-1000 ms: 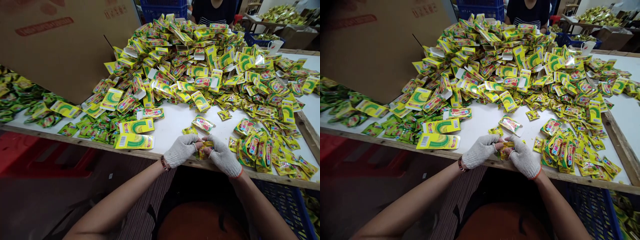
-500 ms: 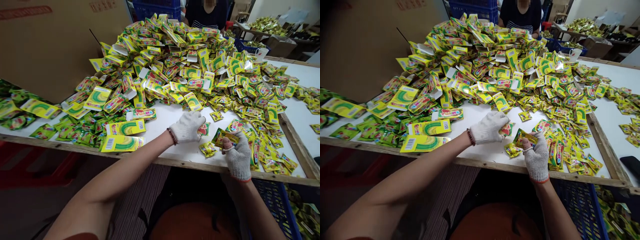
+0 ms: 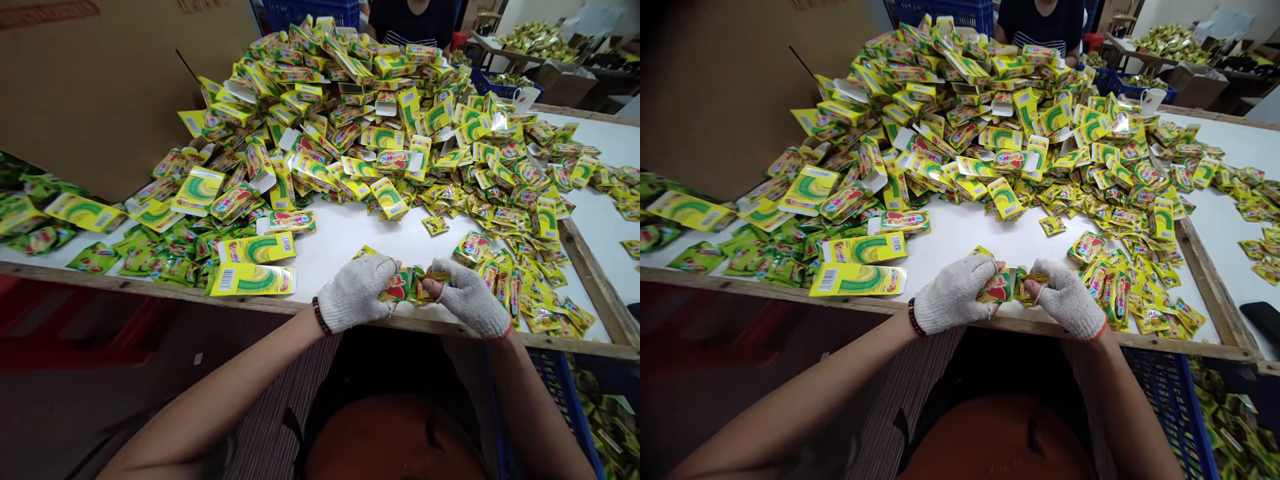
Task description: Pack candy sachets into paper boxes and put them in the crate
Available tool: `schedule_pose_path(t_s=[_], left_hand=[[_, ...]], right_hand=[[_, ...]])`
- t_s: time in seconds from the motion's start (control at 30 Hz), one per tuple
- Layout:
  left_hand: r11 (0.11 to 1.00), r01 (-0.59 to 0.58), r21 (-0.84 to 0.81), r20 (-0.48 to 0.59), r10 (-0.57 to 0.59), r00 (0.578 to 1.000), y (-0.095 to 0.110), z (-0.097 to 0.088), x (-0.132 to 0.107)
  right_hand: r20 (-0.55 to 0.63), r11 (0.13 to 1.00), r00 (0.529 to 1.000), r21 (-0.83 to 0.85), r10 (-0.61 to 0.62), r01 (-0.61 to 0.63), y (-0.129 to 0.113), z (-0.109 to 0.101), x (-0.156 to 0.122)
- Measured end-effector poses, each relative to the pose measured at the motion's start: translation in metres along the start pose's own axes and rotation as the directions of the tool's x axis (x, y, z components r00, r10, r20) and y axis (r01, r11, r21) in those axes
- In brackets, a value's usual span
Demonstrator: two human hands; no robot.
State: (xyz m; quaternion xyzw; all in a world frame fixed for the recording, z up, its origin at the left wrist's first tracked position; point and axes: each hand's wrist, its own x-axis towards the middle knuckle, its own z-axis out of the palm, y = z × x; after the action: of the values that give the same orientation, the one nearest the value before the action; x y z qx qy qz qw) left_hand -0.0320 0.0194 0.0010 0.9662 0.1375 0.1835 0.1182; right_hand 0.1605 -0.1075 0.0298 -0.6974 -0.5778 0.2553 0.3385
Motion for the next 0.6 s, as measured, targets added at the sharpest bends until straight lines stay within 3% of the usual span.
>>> schedule_pose_path(t_s=[0.1, 0.17, 0.27, 0.33, 0.4, 0.47, 0.6], left_hand=[[1.0, -0.026, 0.013, -0.025, 0.026, 0.999, -0.003, -0.001, -0.002], [0.995, -0.094, 0.023, -0.049, 0.095, 0.994, -0.005, -0.001, -0.003], [0.992, -0.121, 0.016, -0.085, 0.122, 0.989, -0.004, 0.003, -0.003], [0.998, -0.067, -0.004, -0.109, 0.066, 0.992, -0.001, 0.008, -0.001], [1.0, -0.015, -0.011, -0.129, 0.013, 0.992, 0.002, 0.015, 0.0], [1.0, 0.012, 0.012, -0.146, -0.01, 0.989, 0.002, 0.021, -0.001], [0.996, -0.019, 0.091, -0.149, 0.032, 0.988, -0.003, 0.026, -0.008]], right_hand=[[0.075, 0.997, 0.997, 0.072, 0.007, -0.012, -0.002, -0.004, 0.002], [0.063, 0.999, 0.998, 0.048, -0.006, 0.003, -0.001, 0.0, 0.002], [-0.129, 0.99, 0.99, -0.138, -0.059, 0.041, -0.002, 0.016, 0.002], [-0.29, 0.951, 0.95, -0.308, -0.114, 0.02, -0.003, 0.029, 0.003], [-0.357, 0.905, 0.924, -0.425, -0.14, -0.027, -0.005, 0.039, 0.003], [-0.305, 0.909, 0.944, -0.417, -0.123, -0.016, -0.006, 0.04, 0.003], [-0.029, 0.989, 0.994, -0.107, -0.104, 0.101, -0.003, 0.023, 0.0]])
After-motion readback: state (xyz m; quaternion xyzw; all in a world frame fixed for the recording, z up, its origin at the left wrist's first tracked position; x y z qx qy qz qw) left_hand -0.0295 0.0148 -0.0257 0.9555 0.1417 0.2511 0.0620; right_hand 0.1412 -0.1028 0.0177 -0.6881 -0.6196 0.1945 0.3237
